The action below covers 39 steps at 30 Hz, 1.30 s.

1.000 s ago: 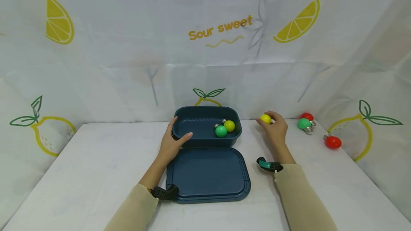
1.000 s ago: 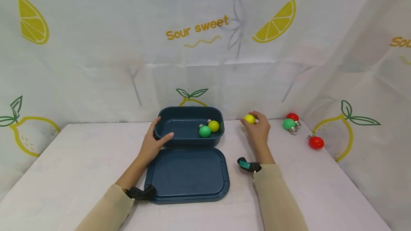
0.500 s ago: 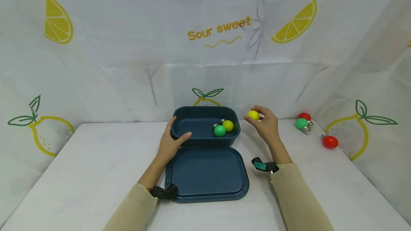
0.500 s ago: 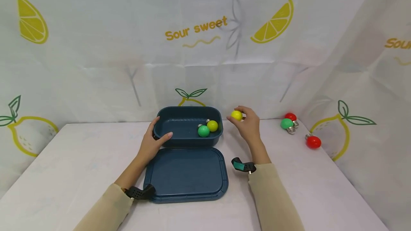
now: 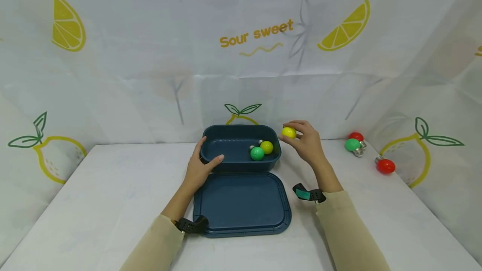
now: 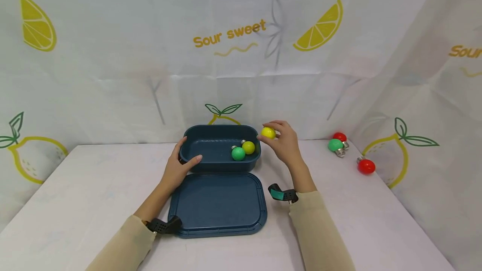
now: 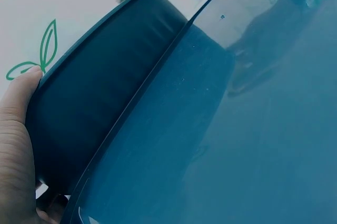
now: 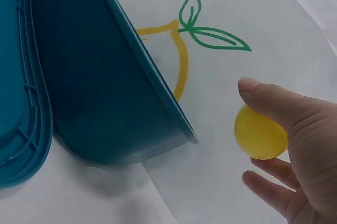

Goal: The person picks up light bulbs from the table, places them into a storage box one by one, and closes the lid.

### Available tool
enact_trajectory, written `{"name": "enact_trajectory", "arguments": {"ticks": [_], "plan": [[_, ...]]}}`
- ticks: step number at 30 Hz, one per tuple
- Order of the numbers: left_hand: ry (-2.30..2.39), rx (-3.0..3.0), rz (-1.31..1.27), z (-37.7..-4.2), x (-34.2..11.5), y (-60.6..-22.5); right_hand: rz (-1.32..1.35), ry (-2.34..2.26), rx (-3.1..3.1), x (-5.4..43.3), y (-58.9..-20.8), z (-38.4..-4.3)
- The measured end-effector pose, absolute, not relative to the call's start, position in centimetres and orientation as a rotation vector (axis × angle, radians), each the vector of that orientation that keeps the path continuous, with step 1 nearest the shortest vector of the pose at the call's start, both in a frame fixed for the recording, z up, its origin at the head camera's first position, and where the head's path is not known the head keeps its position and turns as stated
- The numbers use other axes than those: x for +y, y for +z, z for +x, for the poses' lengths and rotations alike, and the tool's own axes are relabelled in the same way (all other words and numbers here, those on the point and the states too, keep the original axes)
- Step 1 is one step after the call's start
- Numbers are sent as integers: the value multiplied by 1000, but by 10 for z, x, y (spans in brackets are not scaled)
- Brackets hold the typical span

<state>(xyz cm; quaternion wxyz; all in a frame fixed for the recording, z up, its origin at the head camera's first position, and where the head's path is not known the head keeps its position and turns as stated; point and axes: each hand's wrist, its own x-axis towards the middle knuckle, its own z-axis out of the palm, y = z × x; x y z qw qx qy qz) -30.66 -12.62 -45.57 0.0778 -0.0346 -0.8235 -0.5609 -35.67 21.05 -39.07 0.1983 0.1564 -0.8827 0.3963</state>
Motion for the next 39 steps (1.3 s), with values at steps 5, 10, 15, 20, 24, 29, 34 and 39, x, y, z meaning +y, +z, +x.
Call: {"name": "enact_trajectory", "arguments": {"ticks": [5,10,15,20,24,29,34,39], "plan": [[-1679,-2461,-108,-307,-127,-456,527,1157,-2472,208,-388,-355],[-1677,-2460,-116,-308,-127,-457,571,1159,-2488,206,-388,-354],[-1683,-2457,-114,-308,-127,-458,528,1174,-2496,205,-386,-352],[-1685,-2454,-119,-309,-127,-458,497,1157,-2442,205,-383,-352],[-1689,-2455,-117,-309,-127,-458,531,1180,-2375,205,-383,-352],[-1692,-2457,-114,-308,-128,-458,589,1241,-2364,206,-385,-352],[-1698,-2454,-122,-309,-127,-458,594,1238,-2388,206,-385,-351],[-1691,-2448,-119,-309,-127,-458,603,1218,-2416,206,-386,-352]]}}
